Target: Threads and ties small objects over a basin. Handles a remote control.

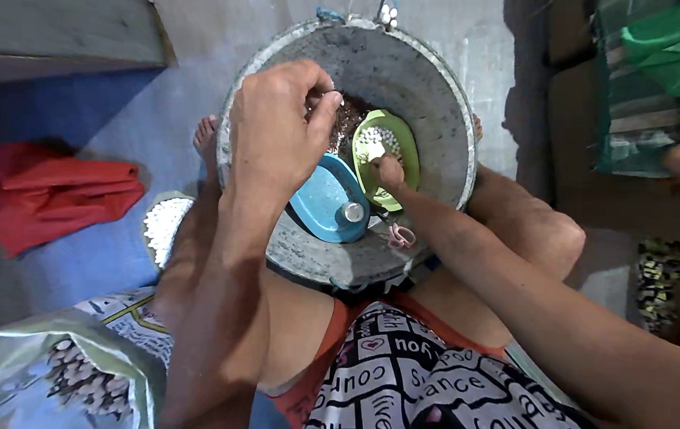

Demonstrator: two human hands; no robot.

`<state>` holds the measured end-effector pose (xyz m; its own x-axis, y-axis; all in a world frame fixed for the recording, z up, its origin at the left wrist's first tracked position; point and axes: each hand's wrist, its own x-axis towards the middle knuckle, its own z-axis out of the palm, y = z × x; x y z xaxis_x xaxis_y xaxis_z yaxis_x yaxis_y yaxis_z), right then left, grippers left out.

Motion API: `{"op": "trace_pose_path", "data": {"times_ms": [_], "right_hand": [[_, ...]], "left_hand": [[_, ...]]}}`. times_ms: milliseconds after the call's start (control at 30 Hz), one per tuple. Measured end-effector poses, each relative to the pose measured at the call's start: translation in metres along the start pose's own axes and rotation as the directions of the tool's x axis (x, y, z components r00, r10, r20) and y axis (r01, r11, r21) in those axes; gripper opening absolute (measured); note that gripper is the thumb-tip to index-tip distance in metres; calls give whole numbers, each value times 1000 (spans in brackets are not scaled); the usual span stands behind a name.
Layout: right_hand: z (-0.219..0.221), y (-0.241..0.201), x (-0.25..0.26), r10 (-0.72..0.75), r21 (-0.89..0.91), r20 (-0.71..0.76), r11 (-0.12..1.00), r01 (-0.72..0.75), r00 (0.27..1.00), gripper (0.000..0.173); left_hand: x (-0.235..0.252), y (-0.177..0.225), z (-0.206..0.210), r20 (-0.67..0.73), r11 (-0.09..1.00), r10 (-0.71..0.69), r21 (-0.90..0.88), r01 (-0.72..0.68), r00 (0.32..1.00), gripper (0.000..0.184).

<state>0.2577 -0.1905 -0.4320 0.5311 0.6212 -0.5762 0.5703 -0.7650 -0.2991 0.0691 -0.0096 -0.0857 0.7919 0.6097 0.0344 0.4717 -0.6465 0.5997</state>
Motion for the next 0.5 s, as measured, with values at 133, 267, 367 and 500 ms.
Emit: {"op": "trace_pose_path", "data": {"times_ms": [133,267,367,500], "right_hand": [[-21,7,-16,-39,36,-10,999,39,999,32],[-60,6,-33,-61,102,89,993,52,994,31],[-86,6,-42,-110,60,135,993,103,985,28],[-126,6,-53,-199,30,123,980,197,972,26]], "left_hand": [[0,1,3,5,1000,12,-14,-12,1000,24],[1,8,8,74,1000,-4,0,4,997,24],[3,12,21,124,999,-9,33,5,992,25],[2,13,53,188,999,18,33,-24,982,26]]}}
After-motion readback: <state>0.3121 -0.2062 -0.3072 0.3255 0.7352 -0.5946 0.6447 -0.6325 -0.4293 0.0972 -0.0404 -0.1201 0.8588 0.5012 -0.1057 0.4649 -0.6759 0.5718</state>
